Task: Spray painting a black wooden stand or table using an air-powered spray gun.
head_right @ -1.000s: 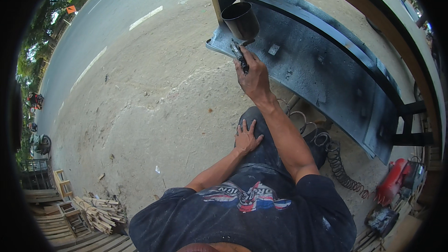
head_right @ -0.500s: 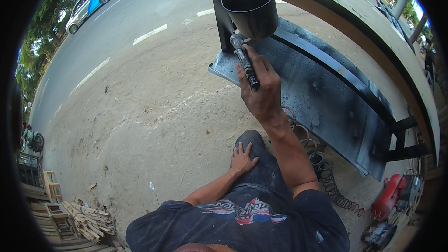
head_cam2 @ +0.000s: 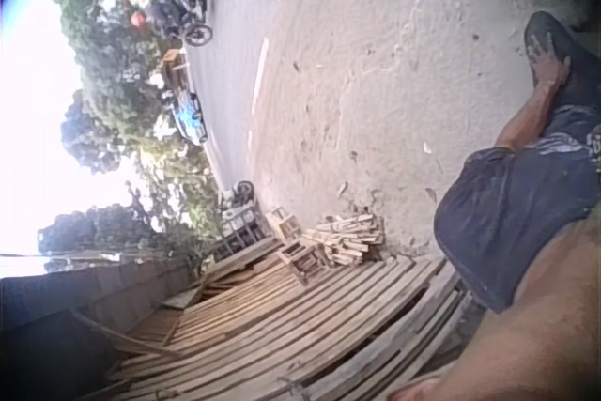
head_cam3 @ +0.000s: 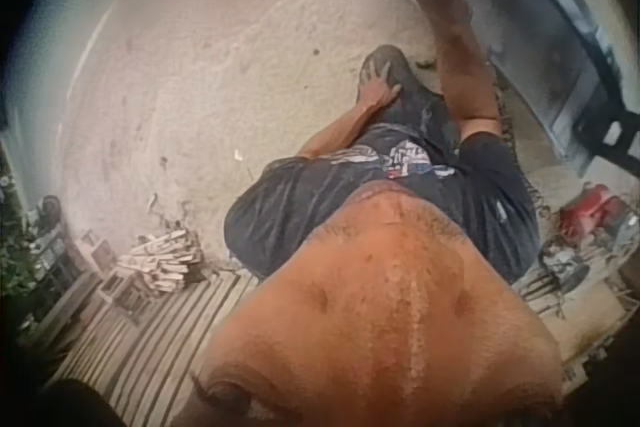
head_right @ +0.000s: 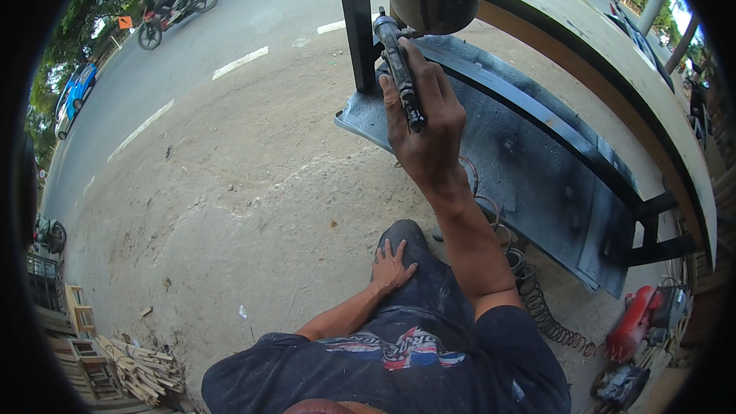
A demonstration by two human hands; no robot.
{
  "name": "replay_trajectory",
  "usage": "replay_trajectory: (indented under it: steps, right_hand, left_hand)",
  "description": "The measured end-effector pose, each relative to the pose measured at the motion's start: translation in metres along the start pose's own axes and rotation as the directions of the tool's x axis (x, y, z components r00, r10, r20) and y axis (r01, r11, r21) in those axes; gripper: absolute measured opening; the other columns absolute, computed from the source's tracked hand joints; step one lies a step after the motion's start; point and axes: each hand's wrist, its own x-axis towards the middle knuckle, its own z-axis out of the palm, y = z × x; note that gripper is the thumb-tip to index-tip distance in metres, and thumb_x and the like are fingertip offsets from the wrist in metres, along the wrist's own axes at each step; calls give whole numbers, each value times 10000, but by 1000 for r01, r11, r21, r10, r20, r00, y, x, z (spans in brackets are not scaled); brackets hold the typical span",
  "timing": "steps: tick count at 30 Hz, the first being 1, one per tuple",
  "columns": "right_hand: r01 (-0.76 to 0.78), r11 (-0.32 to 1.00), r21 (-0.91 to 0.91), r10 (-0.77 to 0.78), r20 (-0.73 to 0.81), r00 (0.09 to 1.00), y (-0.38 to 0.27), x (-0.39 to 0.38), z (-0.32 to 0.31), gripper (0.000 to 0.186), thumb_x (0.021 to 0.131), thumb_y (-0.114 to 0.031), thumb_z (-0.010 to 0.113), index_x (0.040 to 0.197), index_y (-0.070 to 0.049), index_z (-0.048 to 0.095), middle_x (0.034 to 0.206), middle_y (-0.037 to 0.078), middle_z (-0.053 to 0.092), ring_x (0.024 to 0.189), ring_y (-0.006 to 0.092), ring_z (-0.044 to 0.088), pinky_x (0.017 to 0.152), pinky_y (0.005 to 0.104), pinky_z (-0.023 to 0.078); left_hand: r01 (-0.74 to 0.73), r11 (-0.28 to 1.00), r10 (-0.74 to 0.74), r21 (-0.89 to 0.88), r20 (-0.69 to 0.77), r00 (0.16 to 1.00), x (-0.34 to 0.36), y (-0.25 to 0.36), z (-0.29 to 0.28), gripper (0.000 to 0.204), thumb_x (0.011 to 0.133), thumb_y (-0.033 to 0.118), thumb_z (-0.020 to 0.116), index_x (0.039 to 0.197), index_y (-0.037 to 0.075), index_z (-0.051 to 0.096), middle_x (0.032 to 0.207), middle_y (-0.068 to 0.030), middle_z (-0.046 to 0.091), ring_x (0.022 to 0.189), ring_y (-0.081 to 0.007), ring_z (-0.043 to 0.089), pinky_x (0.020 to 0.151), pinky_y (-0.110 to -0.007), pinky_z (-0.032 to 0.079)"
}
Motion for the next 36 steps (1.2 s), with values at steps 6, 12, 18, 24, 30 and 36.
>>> replay_trajectory:
  steps: [6, 12, 18, 24, 30, 36]
  right_hand:
    - [-66, 998, -4, 66, 85, 994, -2, -6, -2, 417, 994, -85, 705, 1373, 56, 601, 1073, 227, 717, 955, 317, 756, 775, 411, 612]
    - [-237, 971, 7, 228, 249, 941, 0, -43, -21, 416, 997, -106, 705, 1363, 66, 607, 1090, 256, 711, 979, 364, 753, 797, 434, 599]
    - [-435, 899, -52, 424, 352, 834, 14, -94, -39, 424, 1013, -142, 693, 1370, 71, 609, 1034, 235, 704, 908, 348, 738, 773, 450, 574]
    - [-396, 908, -133, 418, 288, 862, 19, -137, -81, 424, 1015, -141, 688, 1378, 64, 609, 1026, 222, 703, 901, 353, 729, 774, 431, 571]
    - [-457, 841, -290, 516, 175, 838, 11, -175, -157, 425, 1015, -146, 692, 1381, 54, 613, 1051, 218, 711, 894, 336, 727, 794, 422, 571]
    - [-510, 773, -376, 578, 87, 812, -14, -192, -202, 414, 1026, -151, 675, 1385, 46, 617, 1093, 221, 731, 960, 322, 745, 838, 413, 578]
  left_hand:
    - [0, 1000, 0, -4, -7, 1000, 2, 0, 4, 913, 921, 631, 633, 1675, 287, 252, 1730, -255, 152, 1529, -563, 236, 1175, -705, 295]
    - [0, 1000, 0, 2, -13, 1000, 4, -1, 2, 911, 922, 633, 634, 1674, 287, 254, 1730, -250, 159, 1527, -554, 246, 1177, -699, 295]
    - [-17, 1000, 16, -15, -29, 999, -1, -1, 0, 904, 917, 611, 655, 1666, 274, 276, 1717, -253, 197, 1520, -545, 266, 1174, -690, 308]
    - [-300, 836, -37, -460, -592, 805, 12, -14, -27, 545, 909, 164, 731, 1401, 16, 547, 1358, -242, 579, 1302, -446, 521, 1108, -523, 416]
    - [-805, 550, 355, 221, -935, -14, 12, 153, -284, 552, 942, 109, 753, 1411, 21, 474, 1434, -187, 489, 1374, -338, 471, 1134, -447, 419]
    - [-167, 281, 814, 945, -327, -481, 44, 352, -355, 806, 1010, 287, 662, 1672, 394, 215, 1547, -173, 428, 1419, -362, 434, 1160, -549, 376]
